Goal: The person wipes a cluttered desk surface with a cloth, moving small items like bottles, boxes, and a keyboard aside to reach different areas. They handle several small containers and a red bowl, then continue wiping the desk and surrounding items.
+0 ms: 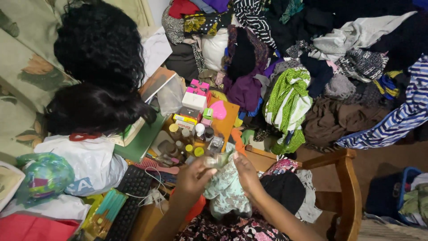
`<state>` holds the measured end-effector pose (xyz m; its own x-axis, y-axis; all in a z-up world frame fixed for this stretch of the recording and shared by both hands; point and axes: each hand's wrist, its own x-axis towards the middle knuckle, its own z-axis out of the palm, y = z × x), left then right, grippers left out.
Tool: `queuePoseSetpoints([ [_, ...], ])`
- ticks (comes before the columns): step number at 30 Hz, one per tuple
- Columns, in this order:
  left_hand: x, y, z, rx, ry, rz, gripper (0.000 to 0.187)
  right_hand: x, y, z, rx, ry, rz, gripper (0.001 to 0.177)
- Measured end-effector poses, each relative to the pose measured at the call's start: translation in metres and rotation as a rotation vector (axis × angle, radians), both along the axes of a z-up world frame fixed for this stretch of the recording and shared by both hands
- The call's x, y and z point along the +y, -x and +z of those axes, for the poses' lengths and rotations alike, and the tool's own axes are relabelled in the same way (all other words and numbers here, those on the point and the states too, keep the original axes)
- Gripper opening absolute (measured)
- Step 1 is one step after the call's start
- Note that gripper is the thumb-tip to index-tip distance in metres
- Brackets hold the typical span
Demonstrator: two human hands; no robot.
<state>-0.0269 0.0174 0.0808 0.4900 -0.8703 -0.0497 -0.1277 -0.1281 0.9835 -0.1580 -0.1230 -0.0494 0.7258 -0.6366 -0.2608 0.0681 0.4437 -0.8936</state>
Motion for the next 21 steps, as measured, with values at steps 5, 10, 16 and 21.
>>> queuePoseSetpoints([
  [5,-0.004,0.002,-0.038,0.448,0.108,0.094,0.043,0.008,0.0,0.05,0.055,0.425,-0.076,0.038],
  [10,-0.011,0.017,-0.056,0.322,0.277,0.131,0.059,0.012,-0.002,0.039,-0.093,0.404,-0.053,0.035],
  [16,-0.011,0.02,-0.053,0.07,0.037,0.26,0.027,0.009,-0.002,0.055,0.038,0.487,0.067,0.034],
  [21,-0.006,0.012,-0.037,-0.285,0.185,0.206,0.027,0.006,0.009,0.087,-0.022,1.041,-0.124,0.02],
])
